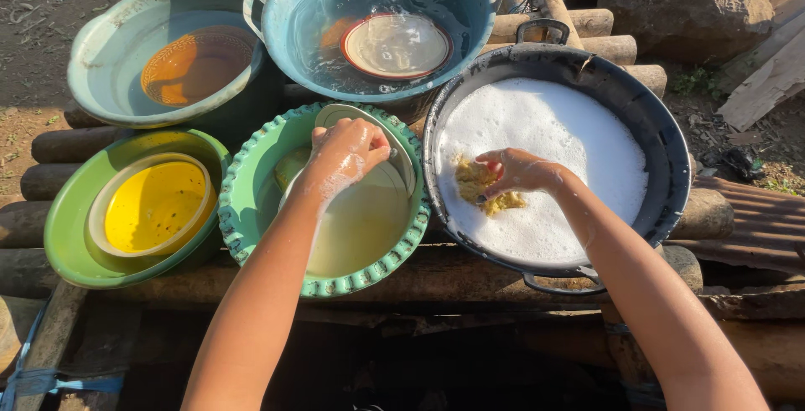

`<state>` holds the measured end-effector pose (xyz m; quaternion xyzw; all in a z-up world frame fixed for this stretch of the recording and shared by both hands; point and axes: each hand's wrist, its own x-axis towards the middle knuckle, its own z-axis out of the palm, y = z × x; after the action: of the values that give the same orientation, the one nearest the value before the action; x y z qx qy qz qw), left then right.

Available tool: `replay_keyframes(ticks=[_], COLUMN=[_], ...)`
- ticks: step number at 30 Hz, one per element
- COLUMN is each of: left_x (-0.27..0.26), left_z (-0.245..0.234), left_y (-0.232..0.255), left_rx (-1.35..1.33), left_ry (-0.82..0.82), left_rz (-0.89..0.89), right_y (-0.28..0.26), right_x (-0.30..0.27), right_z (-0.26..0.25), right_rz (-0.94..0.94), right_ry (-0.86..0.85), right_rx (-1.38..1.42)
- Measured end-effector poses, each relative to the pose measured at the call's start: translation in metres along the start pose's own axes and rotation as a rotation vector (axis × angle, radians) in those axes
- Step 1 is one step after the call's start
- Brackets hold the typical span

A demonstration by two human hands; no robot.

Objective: The person washes several plates, a bowl, and a cup by hand using a sponge and soapy water, then rinses them in a separate basin.

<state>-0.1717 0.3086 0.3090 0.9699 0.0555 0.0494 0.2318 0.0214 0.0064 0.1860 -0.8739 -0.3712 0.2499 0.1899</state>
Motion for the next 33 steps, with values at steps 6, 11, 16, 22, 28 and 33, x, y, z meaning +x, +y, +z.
replay_keyframes(ticks=[6,11,16,22,28,33], left_x=[-0.152,-0.266,-0.307,-0.278,-0.215,-0.148], left_z=[-0.08,-0.066,-0.057,-0.082,-0.089,-0.074], left_y=[-0.153,-0.309,-0.359,-0.313,-0.236,-0.179], left_rx=[0.076,0.519,0.503,0.492,0.406,0.45], left_ry=[0.154,0.085,-0.154,0.118,0.283,0.125], left_rz=[-0.527,-1.016,-1.247,-1.174,-0.855,-0.699], right_y=[-0.098,-0.177,-0.213,-0.232,-0.257,-0.261], right_x=[0.006,0.029,0.074,0.093,0.054,0.005], right_z=[-0.019,0.01,0.051,0.055,0.039,-0.013], right_rz=[-0.18,-0.6,-0.722,-0.295,-0.762,-0.83], right_ry=[0.343,0.471,0.524,0.258,0.271,0.482], right_rx=[-0.101,-0.068,-0.301,-0.364,-0.295,-0.179])
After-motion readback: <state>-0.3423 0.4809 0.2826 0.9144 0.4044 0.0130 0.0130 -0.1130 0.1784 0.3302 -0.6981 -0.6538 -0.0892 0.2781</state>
